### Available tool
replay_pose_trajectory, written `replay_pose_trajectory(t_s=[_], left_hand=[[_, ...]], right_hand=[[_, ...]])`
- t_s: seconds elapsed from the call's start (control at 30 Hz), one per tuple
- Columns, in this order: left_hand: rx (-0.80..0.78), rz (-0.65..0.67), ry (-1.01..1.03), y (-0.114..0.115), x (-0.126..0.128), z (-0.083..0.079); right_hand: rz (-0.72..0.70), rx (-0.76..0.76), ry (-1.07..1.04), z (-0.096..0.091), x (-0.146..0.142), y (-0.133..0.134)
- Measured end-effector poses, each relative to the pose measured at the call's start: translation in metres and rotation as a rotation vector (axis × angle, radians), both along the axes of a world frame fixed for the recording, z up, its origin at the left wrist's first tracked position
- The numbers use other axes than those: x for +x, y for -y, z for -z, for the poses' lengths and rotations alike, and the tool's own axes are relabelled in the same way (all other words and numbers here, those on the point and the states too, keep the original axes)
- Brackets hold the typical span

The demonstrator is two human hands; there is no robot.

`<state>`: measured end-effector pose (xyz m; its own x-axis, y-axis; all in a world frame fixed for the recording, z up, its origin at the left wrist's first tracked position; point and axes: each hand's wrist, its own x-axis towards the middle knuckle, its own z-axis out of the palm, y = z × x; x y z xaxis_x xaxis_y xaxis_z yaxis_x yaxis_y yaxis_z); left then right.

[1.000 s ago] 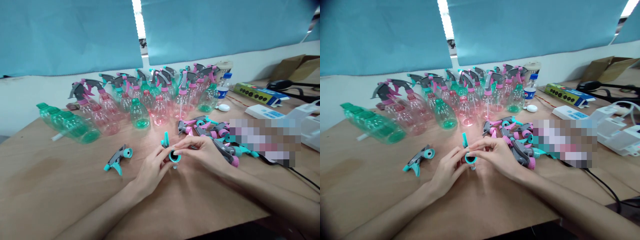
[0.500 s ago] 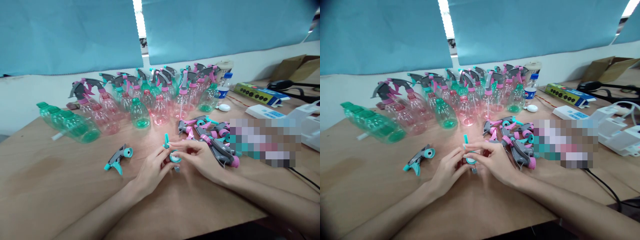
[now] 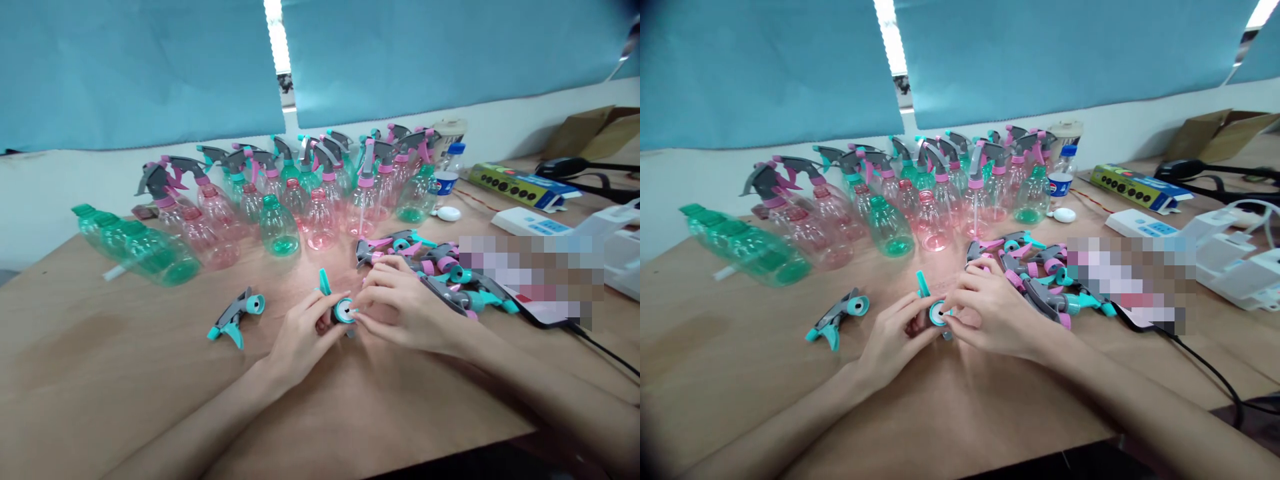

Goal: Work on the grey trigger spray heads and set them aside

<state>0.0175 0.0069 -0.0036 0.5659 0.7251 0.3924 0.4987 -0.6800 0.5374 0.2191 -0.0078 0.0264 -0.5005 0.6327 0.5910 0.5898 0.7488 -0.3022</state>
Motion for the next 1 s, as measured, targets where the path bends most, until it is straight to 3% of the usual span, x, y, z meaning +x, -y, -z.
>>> replay_pose_trajectory(t_s=[0.23, 0.43, 0.7, 0.87, 1.0], left_hand=[[0.045, 0.013, 0.001, 0.001, -0.002, -0.001], [0.052, 0.021, -0.028, 0.001, -0.002, -0.002], [0.041, 0.041, -0.007, 0.002, -0.001, -0.002], [0.007, 0.014, 0.013, 0.000, -0.003, -0.001], [-0.024, -0.013, 0.009, 0.000, -0.004, -0.002]], right_hand=[[0.041, -0.103, 0.066, -0.003, 0.001, -0.001], [0.087, -0.084, 0.095, 0.002, -0.002, -0.001], [0.103, -0.112, -0.068, 0.018, -0.012, 0.002], [0.194, -0.161, -0.148, 0.025, -0.018, 0.004], [0.108, -0.251, -0.179, 0.022, -0.013, 0.003]])
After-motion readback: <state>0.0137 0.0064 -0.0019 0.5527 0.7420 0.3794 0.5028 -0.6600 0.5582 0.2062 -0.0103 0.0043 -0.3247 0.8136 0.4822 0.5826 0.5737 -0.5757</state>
